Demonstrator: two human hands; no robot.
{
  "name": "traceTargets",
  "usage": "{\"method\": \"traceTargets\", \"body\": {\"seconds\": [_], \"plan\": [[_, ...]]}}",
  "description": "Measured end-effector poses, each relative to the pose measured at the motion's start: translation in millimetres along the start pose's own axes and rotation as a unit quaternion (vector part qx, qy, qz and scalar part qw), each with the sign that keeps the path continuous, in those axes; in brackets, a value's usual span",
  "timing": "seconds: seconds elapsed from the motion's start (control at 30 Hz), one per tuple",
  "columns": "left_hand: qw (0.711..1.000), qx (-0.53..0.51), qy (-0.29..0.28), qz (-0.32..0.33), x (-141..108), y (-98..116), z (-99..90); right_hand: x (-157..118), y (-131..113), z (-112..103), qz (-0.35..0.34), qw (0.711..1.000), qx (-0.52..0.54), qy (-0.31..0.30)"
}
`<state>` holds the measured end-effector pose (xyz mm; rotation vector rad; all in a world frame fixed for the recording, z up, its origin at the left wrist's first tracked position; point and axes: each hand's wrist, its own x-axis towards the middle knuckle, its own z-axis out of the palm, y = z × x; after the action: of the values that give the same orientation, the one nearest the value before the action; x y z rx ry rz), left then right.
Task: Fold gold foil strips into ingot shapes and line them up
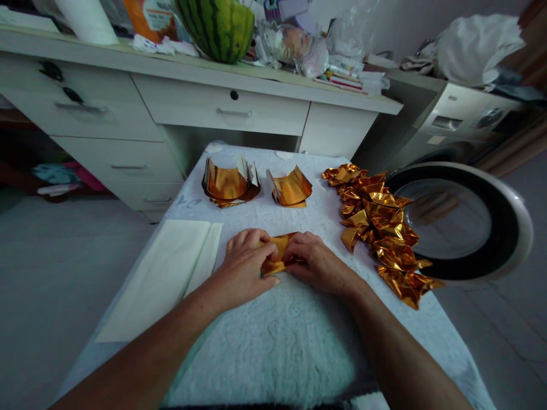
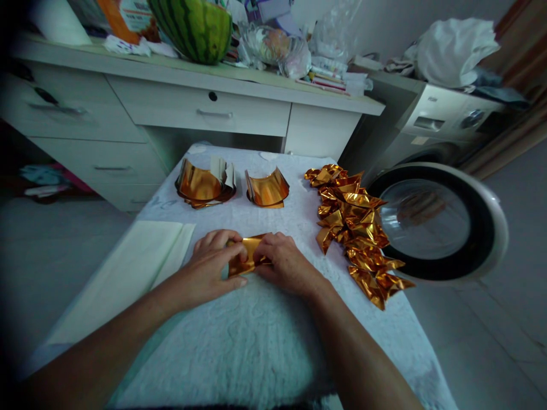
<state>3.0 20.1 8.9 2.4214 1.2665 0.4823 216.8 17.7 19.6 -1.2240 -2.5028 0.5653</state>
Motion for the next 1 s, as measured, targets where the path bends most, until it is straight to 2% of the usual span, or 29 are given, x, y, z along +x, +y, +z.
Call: {"method": "traceTargets", "body": {"seconds": [0.27,0.33,0.43,0.6,0.8,1.0], "plan": [[0.999,0.005,0.035,0.041,4,4,-4.5,0,1,2,-0.011,1.000,0.000,0.015],[0.998,0.010,0.029,0.049,5,4,-5.5,0,-2,3,-0.007,1.000,0.001,0.019],[0.998,-0.001,0.016,0.057,6,5,-6.0,1,-7,6,-0.010,0.999,0.008,0.037],[0.997,-0.058,0.027,0.045,6,4,-4.4,4,-9,13,-0.015,0.996,-0.008,0.082],[0.996,-0.087,0.031,0.016,4,1,-7.4,0,4,5,-0.014,0.993,-0.045,0.104],[0.994,-0.072,0.086,0.000,4,1,-14.5,-5,23,-6,-0.009,0.988,-0.088,0.129]]}}
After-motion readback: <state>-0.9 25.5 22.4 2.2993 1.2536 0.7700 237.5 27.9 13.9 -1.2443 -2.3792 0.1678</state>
